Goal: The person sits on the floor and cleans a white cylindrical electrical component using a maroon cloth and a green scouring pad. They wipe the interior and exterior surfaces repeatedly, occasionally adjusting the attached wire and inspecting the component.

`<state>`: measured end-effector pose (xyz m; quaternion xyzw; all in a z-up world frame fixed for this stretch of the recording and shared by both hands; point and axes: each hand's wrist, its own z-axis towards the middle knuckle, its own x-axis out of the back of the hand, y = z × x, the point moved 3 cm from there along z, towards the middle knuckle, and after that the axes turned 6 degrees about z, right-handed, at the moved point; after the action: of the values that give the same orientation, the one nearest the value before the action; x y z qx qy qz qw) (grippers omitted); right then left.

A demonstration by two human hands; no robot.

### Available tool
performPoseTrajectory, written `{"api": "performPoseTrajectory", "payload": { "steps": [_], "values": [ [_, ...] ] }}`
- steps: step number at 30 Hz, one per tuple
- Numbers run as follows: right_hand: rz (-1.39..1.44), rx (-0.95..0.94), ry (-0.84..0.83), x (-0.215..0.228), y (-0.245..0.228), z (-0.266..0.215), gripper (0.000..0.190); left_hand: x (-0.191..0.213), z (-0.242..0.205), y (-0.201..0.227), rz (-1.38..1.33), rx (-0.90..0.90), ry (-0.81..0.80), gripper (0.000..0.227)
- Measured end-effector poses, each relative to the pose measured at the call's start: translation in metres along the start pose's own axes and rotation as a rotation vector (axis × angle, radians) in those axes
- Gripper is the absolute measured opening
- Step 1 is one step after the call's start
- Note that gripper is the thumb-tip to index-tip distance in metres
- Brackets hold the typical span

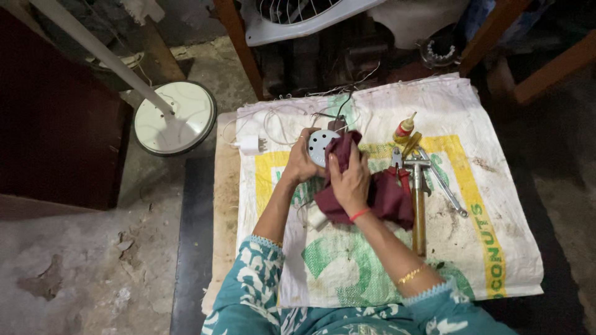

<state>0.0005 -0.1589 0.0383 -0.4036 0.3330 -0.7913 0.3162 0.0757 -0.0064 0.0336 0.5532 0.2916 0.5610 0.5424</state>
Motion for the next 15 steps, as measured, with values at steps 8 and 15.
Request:
{"api": "performPoseTrajectory", "payload": {
  "steps": [8, 15],
  "values": [
    [0.196, -0.08, -0.499, -0.012, 0.04, 0.114, 0.048, 0.002, -0.003, 0.007, 0.054, 0.059, -0.015, 0.104],
    [-0.214, -0.124, -0.216, 0.01, -0.001, 0.035, 0.058, 0.001, -0.011, -0.002, 0.088, 0.019, 0.1, 0.097]
  ]
}}
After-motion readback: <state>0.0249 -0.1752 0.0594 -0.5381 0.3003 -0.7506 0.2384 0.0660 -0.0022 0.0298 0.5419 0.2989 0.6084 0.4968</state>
